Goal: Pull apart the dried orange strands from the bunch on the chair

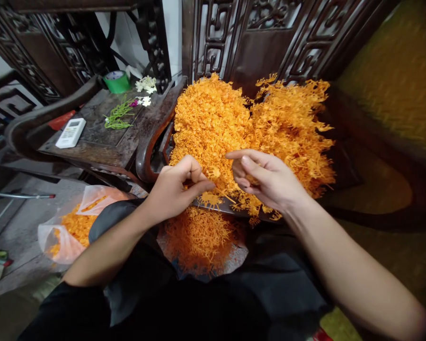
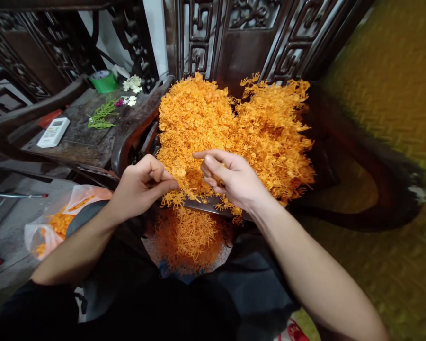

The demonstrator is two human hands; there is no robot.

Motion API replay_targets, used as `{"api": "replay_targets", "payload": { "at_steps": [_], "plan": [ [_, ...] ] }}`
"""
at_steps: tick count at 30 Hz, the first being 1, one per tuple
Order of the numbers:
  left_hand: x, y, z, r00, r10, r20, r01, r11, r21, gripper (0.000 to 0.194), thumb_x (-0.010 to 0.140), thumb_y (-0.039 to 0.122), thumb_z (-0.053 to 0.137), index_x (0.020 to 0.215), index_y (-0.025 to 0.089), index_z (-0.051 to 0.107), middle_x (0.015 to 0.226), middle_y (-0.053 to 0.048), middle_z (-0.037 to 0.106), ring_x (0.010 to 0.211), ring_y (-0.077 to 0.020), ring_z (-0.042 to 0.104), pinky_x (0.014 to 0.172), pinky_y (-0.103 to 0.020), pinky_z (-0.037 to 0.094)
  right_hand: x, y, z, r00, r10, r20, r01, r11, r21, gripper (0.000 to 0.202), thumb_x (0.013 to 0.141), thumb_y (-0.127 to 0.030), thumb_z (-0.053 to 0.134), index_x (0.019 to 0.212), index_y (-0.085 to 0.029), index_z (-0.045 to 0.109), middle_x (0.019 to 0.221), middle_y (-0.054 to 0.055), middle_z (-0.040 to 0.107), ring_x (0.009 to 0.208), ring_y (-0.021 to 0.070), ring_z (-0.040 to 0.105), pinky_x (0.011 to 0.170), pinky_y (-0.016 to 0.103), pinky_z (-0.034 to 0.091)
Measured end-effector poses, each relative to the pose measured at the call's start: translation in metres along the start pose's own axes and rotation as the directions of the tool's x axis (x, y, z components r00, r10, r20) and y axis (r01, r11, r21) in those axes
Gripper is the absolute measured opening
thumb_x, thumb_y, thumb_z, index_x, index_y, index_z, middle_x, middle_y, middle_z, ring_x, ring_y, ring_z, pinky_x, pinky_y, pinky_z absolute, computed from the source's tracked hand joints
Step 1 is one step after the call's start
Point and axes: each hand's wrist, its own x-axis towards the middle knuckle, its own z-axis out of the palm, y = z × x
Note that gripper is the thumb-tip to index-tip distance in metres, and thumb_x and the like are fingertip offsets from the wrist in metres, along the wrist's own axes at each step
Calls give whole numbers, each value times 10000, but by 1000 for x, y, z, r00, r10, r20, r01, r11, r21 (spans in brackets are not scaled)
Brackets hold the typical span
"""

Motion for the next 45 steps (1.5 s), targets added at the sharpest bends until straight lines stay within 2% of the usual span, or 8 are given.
{"api": "replay_targets", "payload": {
  "at_steps": [5,16,19,21,27,35,40,45],
  "plan": [
    [-4,0,11,993,101,66,-109,986,124,413,914,274,707,739,221,336,643,70,485,571,-69,477,539,-241,360,-2,8,19,973,-215,-84,170,913,-370,368,862,-533,769,794,-189,656,644,-27,500,568,95,447,507,256,342],
    [-3,-7,5,987,-135,91,155,950,-270,265,911,276,679,830,223,433,650,56,583,558,-90,605,505,-225,403,18,-23,-15,475,-669,-572,648,705,-287,415,867,-439,787,723,-239,454,587,-69,431,428,63,415,387,218,214],
    [-2,-16,5,983,-165,81,176,972,-157,223,931,316,671,1095,180,607,728,20,703,571,-81,568,544,-232,412,1,-14,-2,830,-463,-311,349,866,-358,329,841,-380,819,793,-219,536,820,23,705,453,85,545,389,245,361],
    [-2,-20,6,990,-142,10,142,986,-92,215,939,321,665,1088,166,678,772,3,721,631,-86,589,598,-237,442,-12,-4,13,936,-315,-159,224,878,-422,303,801,-352,853,876,-221,590,920,45,736,513,108,596,444,268,448],
    [-7,-16,9,983,-55,-173,68,995,69,163,972,316,624,933,173,690,712,27,621,587,-80,493,568,-235,402,-26,-6,20,936,-277,-218,96,795,-600,321,896,-442,730,1143,-237,743,865,30,707,521,104,562,486,272,441],
    [-10,-8,18,950,221,-220,-173,960,220,95,997,249,605,922,191,614,888,-14,649,837,-122,600,768,-274,482,-23,10,32,974,211,-86,-228,894,-386,622,801,-522,809,1280,-146,679,520,-58,539,447,97,426,456,241,295],
    [-15,-8,26,909,356,-216,-303,922,242,34,980,194,628,967,192,597,896,-23,643,857,-130,614,768,-279,498,-25,17,41,985,171,27,-167,980,-105,443,837,-583,766,996,-182,668,526,-69,495,433,70,331,440,238,205],
    [-12,-8,15,924,328,-199,-277,929,246,86,974,204,623,895,193,593,831,-10,637,780,-125,601,708,-279,474,-29,16,53,1000,6,-12,-10,931,-364,484,914,-554,693,638,-188,540,539,-23,523,526,100,459,545,254,363]
  ]
}}
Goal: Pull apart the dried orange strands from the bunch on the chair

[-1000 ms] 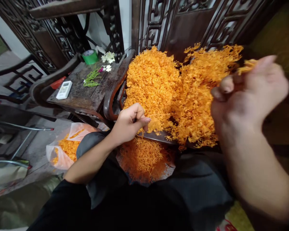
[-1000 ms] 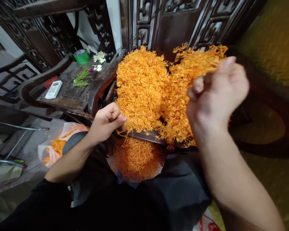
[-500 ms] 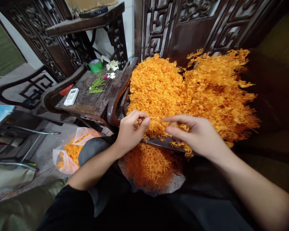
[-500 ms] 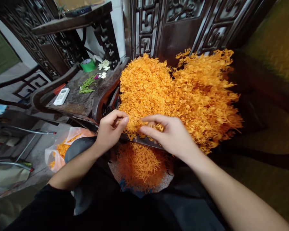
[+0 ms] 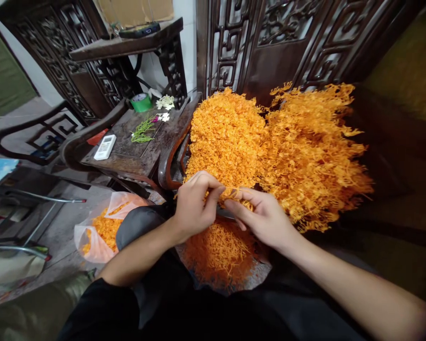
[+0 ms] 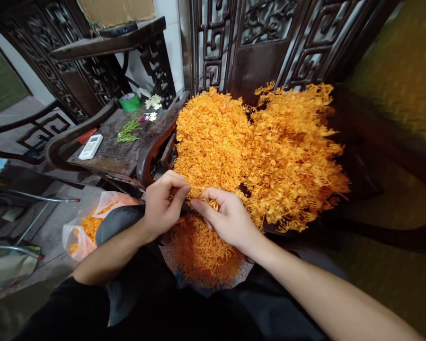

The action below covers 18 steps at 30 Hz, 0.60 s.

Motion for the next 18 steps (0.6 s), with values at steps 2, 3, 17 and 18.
{"api": "replay_targets", "payload": {
  "at_steps": [2,3,17,18],
  "plan": [
    [10,-8,-14,990,-83,-113,88,995,36,144,974,238,625,842,195,588,790,1,626,719,-114,576,663,-271,452,-7,1,6,997,23,73,-20,999,-42,458,914,-553,691,664,-189,568,566,-24,537,536,106,466,544,257,364],
    [16,-13,-23,965,-142,-219,153,988,33,163,973,258,628,828,197,584,767,8,612,676,-107,549,629,-266,435,-11,3,9,988,44,147,-35,997,-61,441,909,-543,702,677,-189,580,582,-23,547,545,108,473,544,257,363],
    [-23,2,-14,902,-122,415,165,984,-70,175,1007,284,531,899,186,627,842,-23,668,741,-126,617,669,-273,473,65,10,-85,888,265,-375,-149,939,311,253,735,-345,733,891,-234,567,747,-9,506,560,108,408,442,217,210],
    [-29,2,-10,868,-35,496,52,998,-21,199,1015,293,507,910,182,634,859,-34,674,763,-141,633,678,-287,480,79,11,-92,882,241,-404,-132,951,280,242,725,-332,705,891,-237,557,739,-10,492,555,109,396,445,221,209]
  ]
}}
